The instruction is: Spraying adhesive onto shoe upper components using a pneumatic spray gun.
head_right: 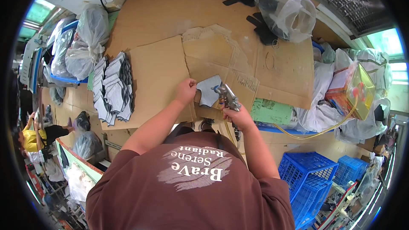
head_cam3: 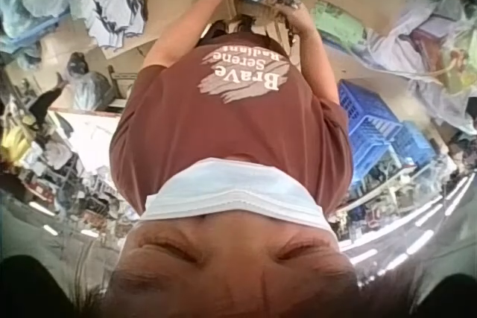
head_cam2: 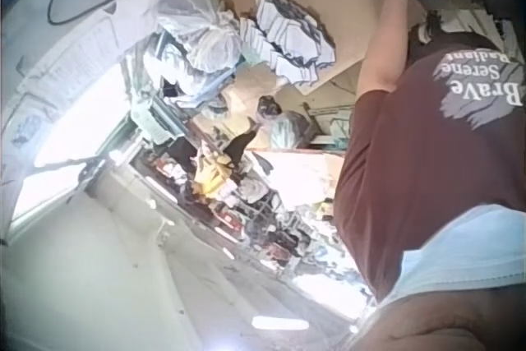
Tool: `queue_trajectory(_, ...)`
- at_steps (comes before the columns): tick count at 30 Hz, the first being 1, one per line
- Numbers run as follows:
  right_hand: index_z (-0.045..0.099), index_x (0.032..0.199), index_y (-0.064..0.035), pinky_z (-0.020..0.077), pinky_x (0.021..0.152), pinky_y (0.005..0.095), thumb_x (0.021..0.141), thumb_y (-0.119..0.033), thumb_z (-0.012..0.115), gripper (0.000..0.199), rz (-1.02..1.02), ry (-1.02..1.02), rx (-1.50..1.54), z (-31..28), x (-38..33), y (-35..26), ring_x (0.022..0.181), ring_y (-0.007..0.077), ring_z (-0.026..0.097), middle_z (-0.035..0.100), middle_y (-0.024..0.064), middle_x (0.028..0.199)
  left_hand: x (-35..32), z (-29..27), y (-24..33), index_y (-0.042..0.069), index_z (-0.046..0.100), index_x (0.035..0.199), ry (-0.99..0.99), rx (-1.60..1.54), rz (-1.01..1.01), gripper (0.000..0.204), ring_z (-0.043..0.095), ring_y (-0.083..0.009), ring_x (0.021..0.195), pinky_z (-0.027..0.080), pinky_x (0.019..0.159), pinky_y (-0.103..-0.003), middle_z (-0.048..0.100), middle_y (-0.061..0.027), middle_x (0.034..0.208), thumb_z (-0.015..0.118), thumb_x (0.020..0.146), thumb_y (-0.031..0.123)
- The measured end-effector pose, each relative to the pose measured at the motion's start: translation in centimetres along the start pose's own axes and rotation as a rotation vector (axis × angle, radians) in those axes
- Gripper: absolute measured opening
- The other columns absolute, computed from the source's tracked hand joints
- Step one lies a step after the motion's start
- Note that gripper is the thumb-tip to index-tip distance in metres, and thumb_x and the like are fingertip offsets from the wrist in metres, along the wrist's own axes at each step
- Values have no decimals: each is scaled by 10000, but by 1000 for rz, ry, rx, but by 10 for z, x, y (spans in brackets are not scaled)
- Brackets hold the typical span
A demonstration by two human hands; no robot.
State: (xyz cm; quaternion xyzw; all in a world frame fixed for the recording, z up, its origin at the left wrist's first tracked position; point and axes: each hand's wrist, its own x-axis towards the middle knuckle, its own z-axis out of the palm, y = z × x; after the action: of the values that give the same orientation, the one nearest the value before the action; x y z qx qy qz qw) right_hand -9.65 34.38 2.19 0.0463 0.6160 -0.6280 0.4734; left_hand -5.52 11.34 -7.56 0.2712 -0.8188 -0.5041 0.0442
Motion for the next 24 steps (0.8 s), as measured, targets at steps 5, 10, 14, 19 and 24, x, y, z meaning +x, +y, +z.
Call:
queue_trajectory(5, 541, 1024, -46, 417, 537, 239, 719, -18, 524, 306, 32, 30, -81, 20, 9, 0, 628, 111, 534, 557, 28, 808, 0, -1, -4, 37, 612, 871, -19, -9, -66, 141, 625, -273, 737, 492, 661, -353, 640, -141, 785, 567, 749, 88)
queue_trajectory(10, 530, 981, -32, 440, 584, 256, 716, -3, 520, 266, 9, 61, -112, 25, 20, 7, 642, 130, 538, 544, 38, 793, -1, -6, 9, 29, 605, 872, -8, 23, -69, 145, 624, -272, 730, 493, 657, -355, 641, -136, 778, 560, 746, 84)
queue_trajectory(14, 521, 953, -26, 448, 604, 267, 727, 21, 502, 232, -2, 65, -171, 29, 26, 8, 650, 136, 535, 536, 38, 781, -1, -8, 16, 27, 603, 872, 4, 62, -34, 145, 623, -273, 720, 493, 650, -358, 640, -136, 772, 556, 746, 82)
queue_trajectory(19, 520, 948, -26, 447, 612, 265, 736, 35, 491, 222, -3, 55, -164, 36, 25, 5, 655, 138, 534, 530, 34, 770, 0, -7, 11, 31, 602, 870, 21, 63, 2, 144, 622, -279, 724, 492, 648, -364, 638, -138, 764, 554, 744, 80)
queue_trajectory(24, 516, 929, -26, 446, 608, 262, 736, 36, 497, 203, -9, 50, -150, 36, 27, 9, 653, 137, 534, 531, 34, 763, -1, -7, 11, 4, 583, 908, -11, 99, -12, 182, 633, -230, 714, 501, 657, -321, 646, -126, 775, 564, 746, 84)
